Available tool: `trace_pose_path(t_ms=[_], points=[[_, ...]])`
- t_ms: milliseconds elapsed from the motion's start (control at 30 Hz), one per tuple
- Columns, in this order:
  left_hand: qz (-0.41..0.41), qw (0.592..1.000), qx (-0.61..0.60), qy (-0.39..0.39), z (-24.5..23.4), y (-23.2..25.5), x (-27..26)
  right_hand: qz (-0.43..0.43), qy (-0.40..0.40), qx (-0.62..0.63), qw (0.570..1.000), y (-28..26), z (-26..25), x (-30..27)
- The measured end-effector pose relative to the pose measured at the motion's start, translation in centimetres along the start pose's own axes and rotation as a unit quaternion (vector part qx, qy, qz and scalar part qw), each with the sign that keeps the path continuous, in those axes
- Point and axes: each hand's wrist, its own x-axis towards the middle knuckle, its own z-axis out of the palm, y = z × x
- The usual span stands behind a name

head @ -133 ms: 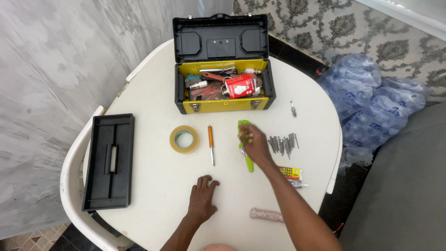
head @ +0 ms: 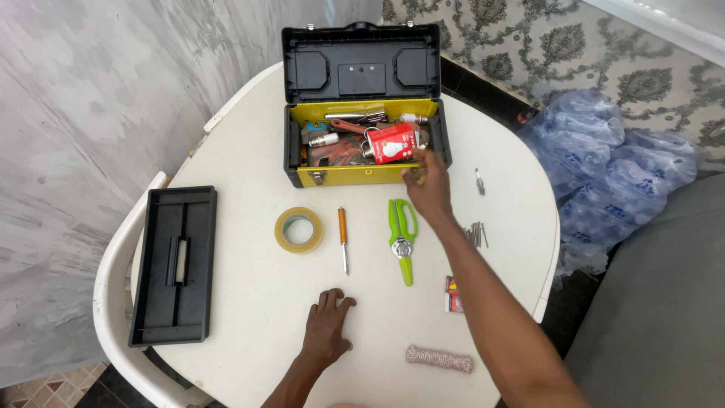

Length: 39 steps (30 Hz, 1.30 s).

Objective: The person removes various tools and hardware from a yellow toolbox and arranges them on a white table. They handle a box of light bulbs, a pipe wrench, scissors, pliers, a level, and other items, placing them in an organized layout on the table surface.

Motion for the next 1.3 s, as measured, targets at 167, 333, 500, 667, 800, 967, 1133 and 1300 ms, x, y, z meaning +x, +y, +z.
trace_pose_path(t_ms=[167, 333, 500, 667, 800, 967, 1133, 1300], points=[[-0.005, 1.000, -0.007, -0.025, -0.7, -0.1, 0.6, 0.031, -0.020, -0.087, 0.995, 3.1, 1.6, 7.9], [0.001, 1.000, -0.012, -0.027, -0.9, -0.3, 0.7, 0.073, -0.070, -0.153, 0.983, 5.1, 4.5, 10.2], [-0.008, 0.999, -0.012, -0.047, -1.1, -0.2, 1.1, 0.067, -0.021, -0.084, 0.994, 5.5, 4.9, 9.5], [-0.020, 0.997, -0.013, -0.069, -1.4, -0.1, 1.4, 0.114, -0.037, -0.001, 0.993, 4.4, 4.3, 9.2], [-0.017, 0.998, -0.007, -0.065, -1.3, 0.0, 1.4, 0.162, -0.059, 0.052, 0.984, 4.3, 3.7, 9.3], [-0.025, 0.997, -0.010, -0.068, -1.2, -0.1, 1.6, 0.193, -0.082, 0.099, 0.973, 4.4, 3.3, 9.6], [-0.019, 0.997, 0.002, -0.074, -1.2, -0.2, 1.5, 0.201, -0.068, 0.157, 0.965, 3.9, 2.8, 9.5], [-0.001, 0.999, -0.009, -0.041, -0.9, -0.4, 1.0, 0.224, -0.071, 0.096, 0.967, 3.5, 2.6, 9.0]])
